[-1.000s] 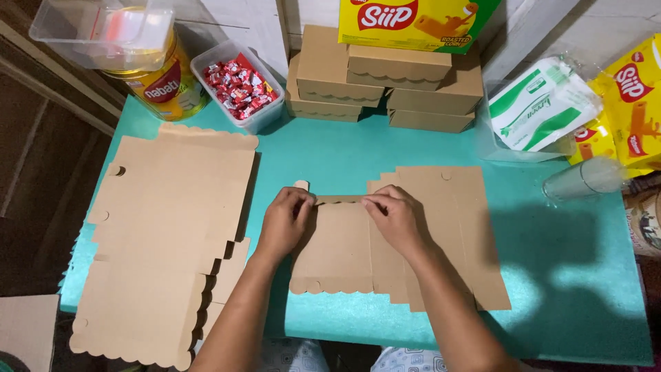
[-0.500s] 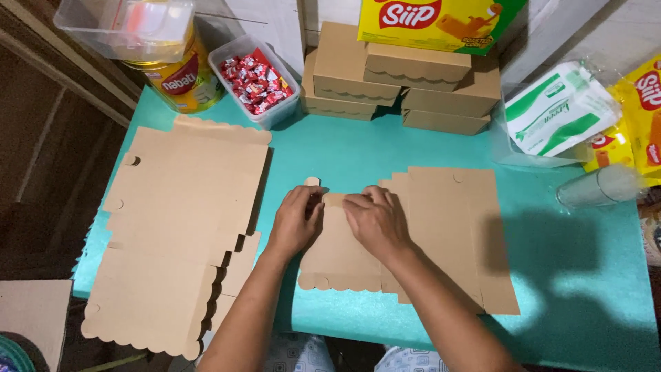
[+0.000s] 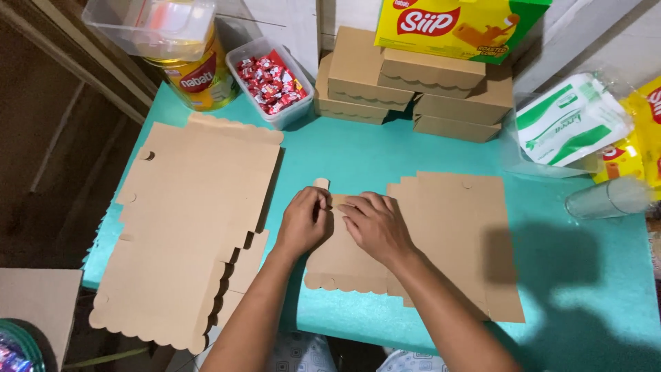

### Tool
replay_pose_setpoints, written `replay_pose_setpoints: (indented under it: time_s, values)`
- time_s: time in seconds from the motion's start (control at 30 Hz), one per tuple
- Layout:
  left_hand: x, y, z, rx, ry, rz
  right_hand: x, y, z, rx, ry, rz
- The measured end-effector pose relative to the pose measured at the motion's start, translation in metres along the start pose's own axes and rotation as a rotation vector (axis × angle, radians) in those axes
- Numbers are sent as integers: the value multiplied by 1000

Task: Folding and assembling small cardboard boxes from flat templates on a table.

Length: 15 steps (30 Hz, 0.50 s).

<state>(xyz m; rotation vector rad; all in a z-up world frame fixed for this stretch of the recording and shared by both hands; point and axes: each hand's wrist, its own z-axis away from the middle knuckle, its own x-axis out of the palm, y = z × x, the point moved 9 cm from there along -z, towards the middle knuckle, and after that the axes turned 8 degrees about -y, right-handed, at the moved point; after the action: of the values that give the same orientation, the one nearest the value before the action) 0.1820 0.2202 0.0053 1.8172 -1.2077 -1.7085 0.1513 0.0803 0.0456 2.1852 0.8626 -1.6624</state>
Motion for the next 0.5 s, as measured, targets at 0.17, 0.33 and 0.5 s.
replay_pose_setpoints:
  time_s: [0.17, 0.33, 0.5]
  values:
    - [1, 3, 0, 22, -7, -28, 9, 45, 31, 124, 215, -15]
    - [-4, 24, -4, 8, -42, -100, -4, 54, 35, 230, 287, -34]
    - [8, 16, -9, -117, -80, -216, 10, 58, 36, 294, 220, 29]
